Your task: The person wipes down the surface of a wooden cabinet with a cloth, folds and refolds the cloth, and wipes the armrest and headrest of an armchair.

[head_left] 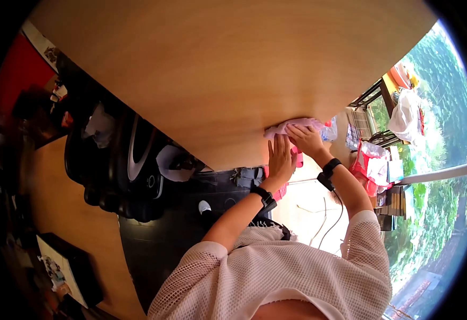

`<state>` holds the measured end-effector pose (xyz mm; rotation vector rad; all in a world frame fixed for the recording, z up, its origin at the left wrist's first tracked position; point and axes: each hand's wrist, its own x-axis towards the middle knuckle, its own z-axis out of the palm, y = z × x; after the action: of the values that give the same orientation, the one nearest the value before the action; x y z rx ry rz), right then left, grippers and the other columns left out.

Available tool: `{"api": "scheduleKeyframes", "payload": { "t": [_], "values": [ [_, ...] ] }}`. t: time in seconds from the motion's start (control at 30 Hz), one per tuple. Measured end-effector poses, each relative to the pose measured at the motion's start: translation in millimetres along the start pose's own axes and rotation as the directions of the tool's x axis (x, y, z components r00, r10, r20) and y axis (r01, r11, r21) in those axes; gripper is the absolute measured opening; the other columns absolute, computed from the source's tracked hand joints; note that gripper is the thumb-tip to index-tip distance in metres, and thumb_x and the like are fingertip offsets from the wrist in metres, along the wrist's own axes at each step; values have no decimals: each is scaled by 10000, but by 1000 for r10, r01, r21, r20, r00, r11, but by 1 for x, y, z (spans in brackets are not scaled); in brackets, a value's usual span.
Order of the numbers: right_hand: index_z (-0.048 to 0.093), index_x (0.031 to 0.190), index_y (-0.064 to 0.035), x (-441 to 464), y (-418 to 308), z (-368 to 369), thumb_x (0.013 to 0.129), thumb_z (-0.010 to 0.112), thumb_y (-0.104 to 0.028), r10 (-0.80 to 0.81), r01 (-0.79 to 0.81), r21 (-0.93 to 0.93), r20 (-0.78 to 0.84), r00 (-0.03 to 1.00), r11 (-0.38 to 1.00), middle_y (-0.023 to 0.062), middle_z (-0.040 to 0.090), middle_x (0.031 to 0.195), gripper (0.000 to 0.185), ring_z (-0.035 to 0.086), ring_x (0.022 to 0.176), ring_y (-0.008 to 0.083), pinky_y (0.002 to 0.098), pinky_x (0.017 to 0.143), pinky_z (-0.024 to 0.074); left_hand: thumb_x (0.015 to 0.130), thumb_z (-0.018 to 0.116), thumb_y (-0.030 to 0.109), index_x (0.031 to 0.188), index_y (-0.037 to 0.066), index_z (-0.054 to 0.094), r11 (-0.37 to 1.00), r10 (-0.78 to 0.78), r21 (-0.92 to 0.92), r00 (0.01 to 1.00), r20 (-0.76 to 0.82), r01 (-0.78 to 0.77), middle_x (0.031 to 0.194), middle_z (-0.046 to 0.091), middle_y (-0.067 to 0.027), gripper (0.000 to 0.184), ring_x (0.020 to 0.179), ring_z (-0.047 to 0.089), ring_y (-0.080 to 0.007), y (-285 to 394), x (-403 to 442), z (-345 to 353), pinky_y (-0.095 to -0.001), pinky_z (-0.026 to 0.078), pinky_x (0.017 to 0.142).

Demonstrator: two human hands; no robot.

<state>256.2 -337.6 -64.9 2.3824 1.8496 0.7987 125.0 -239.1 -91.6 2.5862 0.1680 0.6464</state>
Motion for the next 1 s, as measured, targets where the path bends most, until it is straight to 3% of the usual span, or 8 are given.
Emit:
{"api": "scheduleKeyframes", "payload": {
  "t": [0.1, 0.33, 0.5, 0.63, 0.87, 0.9, 0.93, 1.0],
  "values": [
    [447, 1359, -189, 38, -25, -16, 819, 590, -249, -120, 115, 124, 33, 992, 986, -100, 421, 1411, 562, 451, 1201, -1, 214, 893, 388, 847, 605, 241, 1332, -198, 144, 972, -159, -182, 986, -51, 148, 1357, 152, -446, 800, 1296, 172, -546, -9, -13, 2, -538, 155, 1091],
    [276, 1450, -182, 123, -127, 20, 797, 523, -158, -321, 305, 112, 171, 932, 946, -109, 301, 1480, 699, 375, 1280, 31, 218, 1031, 322, 772, 667, 109, 1377, -121, 117, 890, -356, -347, 927, -119, 297, 1426, 54, -393, 850, 1320, 127, -535, -89, -42, -17, -511, 165, 1102],
    [278, 1445, -208, 186, -211, 24, 884, 476, -168, -190, 87, 222, 498, 846, 971, -141, 305, 1461, 597, 322, 1315, 51, 264, 1071, 282, 842, 623, 156, 1311, -64, 271, 653, -641, -631, 750, -164, 420, 1227, 388, -221, 626, 1161, 437, -335, -124, -56, -71, -417, 339, 988],
    [259, 1452, -224, 198, -250, 44, 873, 498, -186, -213, 114, 213, 534, 818, 970, -133, 246, 1484, 627, 259, 1343, 60, 265, 1089, 254, 853, 606, 181, 1283, -58, 298, 745, -594, -538, 759, -268, 393, 1213, 397, -221, 581, 1175, 413, -343, -152, -70, -69, -427, 337, 977],
    [225, 1463, -251, 148, -183, 58, 854, 535, -218, -266, 270, 78, 567, 780, 960, -120, 141, 1523, 684, 149, 1392, 75, 268, 1121, 204, 874, 581, 180, 1367, -8, 281, 818, -418, -432, 908, 8, 380, 1334, 347, -228, 607, 1253, 351, -360, -126, -66, -19, -425, 297, 1033],
    [220, 1464, -255, 129, -159, 51, 851, 541, -223, -276, 306, 34, 535, 799, 951, -118, 126, 1528, 693, 133, 1399, 77, 268, 1125, 196, 864, 594, 204, 1367, -57, 257, 961, -264, -54, 958, 117, 271, 1362, 268, -337, 659, 1251, 298, -481, -114, -62, -13, -517, 244, 1051],
    [215, 1466, -259, 111, -132, 39, 849, 546, -227, -289, 339, -15, 489, 823, 941, -116, 111, 1534, 701, 118, 1406, 79, 269, 1130, 189, 811, 657, 231, 1348, -86, 237, 930, -326, -201, 943, -62, 308, 1344, 228, -422, 752, 1246, 251, -555, -87, -57, 5, -556, 172, 1077],
    [234, 1460, -256, 71, -64, -3, 812, 537, -230, -325, 390, -150, 334, 885, 909, -111, 123, 1534, 715, 129, 1397, 43, 258, 1127, 183, 789, 676, 208, 1378, -104, 149, 940, -249, -237, 968, 17, 246, 1355, 139, -458, 849, 1263, 210, -577, -43, -44, 19, -572, 180, 1074]
  ]
}}
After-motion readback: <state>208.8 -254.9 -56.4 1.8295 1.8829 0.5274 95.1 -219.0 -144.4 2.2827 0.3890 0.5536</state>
